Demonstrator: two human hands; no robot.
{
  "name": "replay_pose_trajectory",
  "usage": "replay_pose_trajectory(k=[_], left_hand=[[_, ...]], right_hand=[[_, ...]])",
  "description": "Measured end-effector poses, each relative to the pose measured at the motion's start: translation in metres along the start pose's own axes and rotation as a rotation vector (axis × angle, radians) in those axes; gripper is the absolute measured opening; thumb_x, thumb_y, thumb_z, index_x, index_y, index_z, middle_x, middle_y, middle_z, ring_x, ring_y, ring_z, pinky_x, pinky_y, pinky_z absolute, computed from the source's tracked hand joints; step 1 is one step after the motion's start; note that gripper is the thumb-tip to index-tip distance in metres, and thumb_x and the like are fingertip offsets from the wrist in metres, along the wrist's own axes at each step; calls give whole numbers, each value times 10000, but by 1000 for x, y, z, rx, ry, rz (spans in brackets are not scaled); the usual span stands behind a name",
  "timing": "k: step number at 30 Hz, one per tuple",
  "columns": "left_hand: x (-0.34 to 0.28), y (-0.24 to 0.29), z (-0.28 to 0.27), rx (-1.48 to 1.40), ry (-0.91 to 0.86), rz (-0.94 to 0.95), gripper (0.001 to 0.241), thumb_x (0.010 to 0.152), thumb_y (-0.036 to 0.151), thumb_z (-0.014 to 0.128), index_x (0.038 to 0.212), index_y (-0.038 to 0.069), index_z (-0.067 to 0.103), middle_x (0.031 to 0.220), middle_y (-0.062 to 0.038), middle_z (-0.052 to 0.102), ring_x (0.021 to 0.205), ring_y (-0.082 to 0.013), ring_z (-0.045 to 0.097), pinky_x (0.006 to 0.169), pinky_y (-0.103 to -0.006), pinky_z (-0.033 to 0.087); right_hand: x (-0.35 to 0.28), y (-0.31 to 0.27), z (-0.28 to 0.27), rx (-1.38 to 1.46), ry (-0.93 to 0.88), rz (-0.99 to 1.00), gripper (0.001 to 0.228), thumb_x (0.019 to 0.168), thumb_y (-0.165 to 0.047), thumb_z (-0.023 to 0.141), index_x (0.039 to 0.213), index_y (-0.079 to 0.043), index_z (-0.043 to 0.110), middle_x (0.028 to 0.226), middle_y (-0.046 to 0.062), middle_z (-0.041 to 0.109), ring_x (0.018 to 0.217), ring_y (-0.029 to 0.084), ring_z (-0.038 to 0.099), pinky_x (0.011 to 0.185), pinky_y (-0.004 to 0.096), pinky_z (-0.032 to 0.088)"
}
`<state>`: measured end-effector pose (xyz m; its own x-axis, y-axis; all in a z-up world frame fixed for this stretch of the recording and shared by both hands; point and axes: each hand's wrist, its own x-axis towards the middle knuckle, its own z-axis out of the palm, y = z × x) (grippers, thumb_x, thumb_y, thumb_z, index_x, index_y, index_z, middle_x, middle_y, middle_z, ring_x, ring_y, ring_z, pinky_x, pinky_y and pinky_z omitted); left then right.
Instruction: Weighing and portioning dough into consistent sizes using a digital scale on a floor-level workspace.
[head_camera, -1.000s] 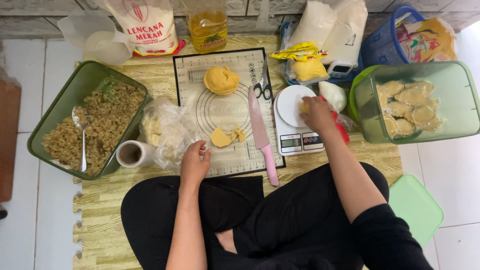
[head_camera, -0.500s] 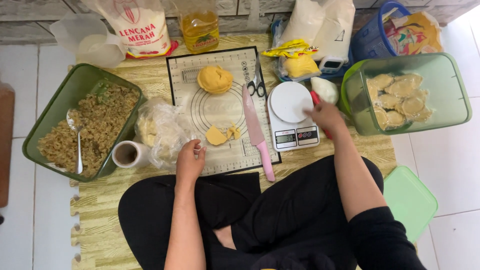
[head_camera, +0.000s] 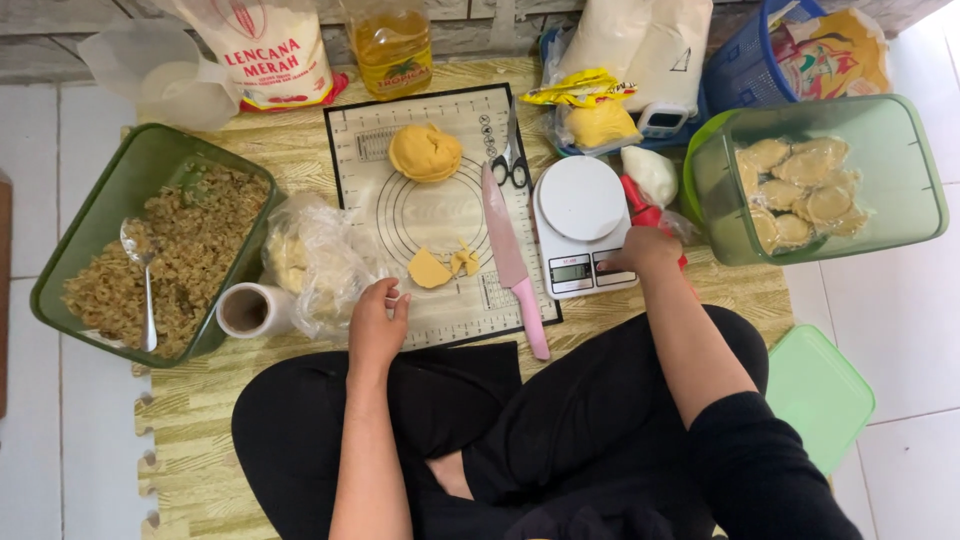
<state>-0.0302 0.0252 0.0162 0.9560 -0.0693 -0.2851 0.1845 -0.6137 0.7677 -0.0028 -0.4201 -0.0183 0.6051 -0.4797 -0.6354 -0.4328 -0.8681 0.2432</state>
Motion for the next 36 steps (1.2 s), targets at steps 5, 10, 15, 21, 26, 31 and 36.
replay_pose_trajectory(k=[5, 10, 15, 21, 26, 31, 36], left_hand=[[-2, 9, -5, -10, -21, -33, 378, 1008, 166, 634, 1311, -60, 623, 1112, -202, 667, 1058, -312, 690, 862, -429, 583], [0, 3, -1, 1, -13, 12, 383, 995, 169, 659, 1295, -67, 627, 1084, -220, 667, 1032, -344, 693, 854, -451, 580], [0, 4, 0, 11, -12, 13, 382, 985, 170, 665, 1290, -57, 632, 1090, -217, 677, 1037, -343, 698, 861, -455, 581], [2, -4, 3, 17, -14, 17, 378, 988, 177, 663, 1292, -45, 634, 1088, -201, 677, 1030, -325, 701, 854, -439, 584], [-1, 4, -2, 8, -23, -3, 376, 1005, 178, 642, 1308, -45, 624, 1102, -198, 672, 1048, -317, 696, 862, -432, 584], [-2, 4, -1, 11, -31, -5, 378, 1007, 168, 640, 1312, -54, 619, 1107, -200, 669, 1055, -317, 692, 865, -437, 584], [2, -7, 3, 14, -21, 12, 385, 987, 178, 664, 1292, -54, 631, 1084, -201, 674, 1022, -324, 698, 850, -436, 585]], right_hand=[[-5, -13, -3, -78, 45, 30, 676, 838, -575, 736, 1313, -96, 697, 1301, 101, 723, 1256, 282, 653, 985, 544, 520], [18, -15, 14, -141, 55, -15, 518, 872, -408, 748, 1288, -102, 711, 1253, 90, 747, 1195, 314, 691, 895, 553, 555], [37, -6, 28, -147, 77, -40, 562, 817, -443, 794, 1272, -122, 720, 1241, 84, 752, 1164, 328, 703, 847, 578, 561], [22, 0, 16, -22, 21, -35, 737, 784, -553, 819, 1315, -57, 696, 1366, 134, 700, 1299, 332, 631, 982, 578, 522], [4, -11, 1, -15, -8, -25, 709, 812, -511, 813, 1330, -43, 685, 1381, 144, 688, 1319, 334, 614, 1003, 582, 509], [-8, -25, -2, -82, 55, 45, 490, 906, -382, 728, 1299, -91, 705, 1288, 80, 728, 1227, 286, 672, 935, 541, 540], [-1, -17, -1, -41, 88, 49, 434, 904, -347, 706, 1240, -75, 737, 1240, 91, 753, 1165, 309, 706, 881, 545, 544]])
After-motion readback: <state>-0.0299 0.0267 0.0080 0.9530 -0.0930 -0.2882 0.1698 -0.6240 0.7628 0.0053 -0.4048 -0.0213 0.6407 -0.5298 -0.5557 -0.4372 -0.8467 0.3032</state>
